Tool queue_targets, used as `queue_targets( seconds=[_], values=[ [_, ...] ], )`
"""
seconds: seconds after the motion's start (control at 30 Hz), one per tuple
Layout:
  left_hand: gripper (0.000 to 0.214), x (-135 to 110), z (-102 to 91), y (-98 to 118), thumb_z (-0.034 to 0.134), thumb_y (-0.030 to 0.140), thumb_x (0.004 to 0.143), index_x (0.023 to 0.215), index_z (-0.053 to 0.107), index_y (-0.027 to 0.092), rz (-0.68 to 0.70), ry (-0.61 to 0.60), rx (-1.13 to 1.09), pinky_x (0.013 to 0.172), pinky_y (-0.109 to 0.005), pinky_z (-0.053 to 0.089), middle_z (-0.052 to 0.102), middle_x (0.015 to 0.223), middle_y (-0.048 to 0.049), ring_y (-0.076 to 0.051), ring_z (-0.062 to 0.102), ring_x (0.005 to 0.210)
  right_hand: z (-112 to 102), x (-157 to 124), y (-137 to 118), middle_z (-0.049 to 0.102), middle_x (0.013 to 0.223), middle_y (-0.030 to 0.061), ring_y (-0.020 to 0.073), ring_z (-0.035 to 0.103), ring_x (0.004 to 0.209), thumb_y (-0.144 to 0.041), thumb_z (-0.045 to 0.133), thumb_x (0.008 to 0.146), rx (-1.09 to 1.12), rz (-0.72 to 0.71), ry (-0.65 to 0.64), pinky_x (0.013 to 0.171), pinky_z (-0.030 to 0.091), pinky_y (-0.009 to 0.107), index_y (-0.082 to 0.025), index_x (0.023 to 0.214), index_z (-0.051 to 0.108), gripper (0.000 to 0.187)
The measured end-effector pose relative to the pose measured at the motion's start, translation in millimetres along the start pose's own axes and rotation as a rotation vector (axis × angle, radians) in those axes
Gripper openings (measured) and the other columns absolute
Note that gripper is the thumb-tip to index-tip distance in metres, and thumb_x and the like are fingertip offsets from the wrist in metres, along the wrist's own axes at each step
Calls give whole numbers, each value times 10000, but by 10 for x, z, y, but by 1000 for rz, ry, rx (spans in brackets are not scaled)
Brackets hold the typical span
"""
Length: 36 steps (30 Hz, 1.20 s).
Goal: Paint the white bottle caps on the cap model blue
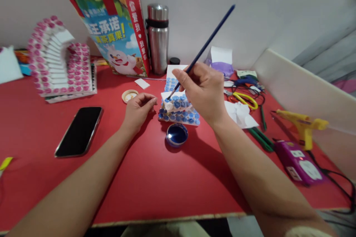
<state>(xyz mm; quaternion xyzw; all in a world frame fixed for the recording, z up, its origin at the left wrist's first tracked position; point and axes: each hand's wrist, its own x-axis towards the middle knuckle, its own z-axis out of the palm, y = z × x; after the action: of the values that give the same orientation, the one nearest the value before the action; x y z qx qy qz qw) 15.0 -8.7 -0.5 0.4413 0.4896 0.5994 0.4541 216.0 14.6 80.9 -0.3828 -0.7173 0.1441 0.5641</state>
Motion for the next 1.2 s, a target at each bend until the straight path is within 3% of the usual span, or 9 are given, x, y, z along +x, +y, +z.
queue_targets(
  seconds=[0.23,0.4,0.67,0.8,0.87,0.97,1.2],
  values=[
    [205,10,7,31,913,302,717,848,820,175,-31,2,-17,544,-230,605,750,745,-6,-92,604,562,16,6,47,527,637,-72,99,518,602,-501,826,1110,31,-37,10,611,484,274,-252,756,629,476],
    [207,-2,13,17,914,322,711,815,797,187,-11,12,-18,507,-228,561,688,631,16,-106,582,528,-35,27,-4,499,614,-75,88,519,577,-567,818,1102,43,-5,6,557,449,255,-251,740,623,518],
    [222,20,-55,-38,889,384,831,798,789,188,24,-22,47,501,-209,512,661,616,2,-119,622,549,-31,25,17,546,629,-67,90,548,599,-584,830,1093,30,-1,2,571,488,257,-247,748,642,518],
    [199,28,-41,-27,893,353,826,834,791,182,6,-7,15,509,-216,541,720,703,-10,-111,625,557,-25,23,20,530,621,-70,92,556,593,-605,824,1089,38,15,9,570,491,256,-249,755,651,518],
    [168,23,-25,-17,898,307,800,851,799,181,6,-1,3,525,-221,561,741,742,-9,-99,610,557,-22,23,14,522,621,-71,92,562,594,-595,828,1089,43,21,7,569,487,253,-248,750,648,517],
    [141,12,-9,-8,891,272,772,852,809,189,0,13,14,524,-230,562,684,644,17,-112,595,538,-22,25,15,519,619,-74,88,555,589,-554,853,1082,46,11,1,569,479,251,-245,733,631,516],
    [201,7,-35,-28,908,341,839,786,780,195,32,-12,43,531,-214,524,641,596,13,-112,593,544,-32,35,29,535,605,-80,86,526,571,-457,858,1096,39,-35,-7,579,460,265,-246,715,595,509]
  ],
)
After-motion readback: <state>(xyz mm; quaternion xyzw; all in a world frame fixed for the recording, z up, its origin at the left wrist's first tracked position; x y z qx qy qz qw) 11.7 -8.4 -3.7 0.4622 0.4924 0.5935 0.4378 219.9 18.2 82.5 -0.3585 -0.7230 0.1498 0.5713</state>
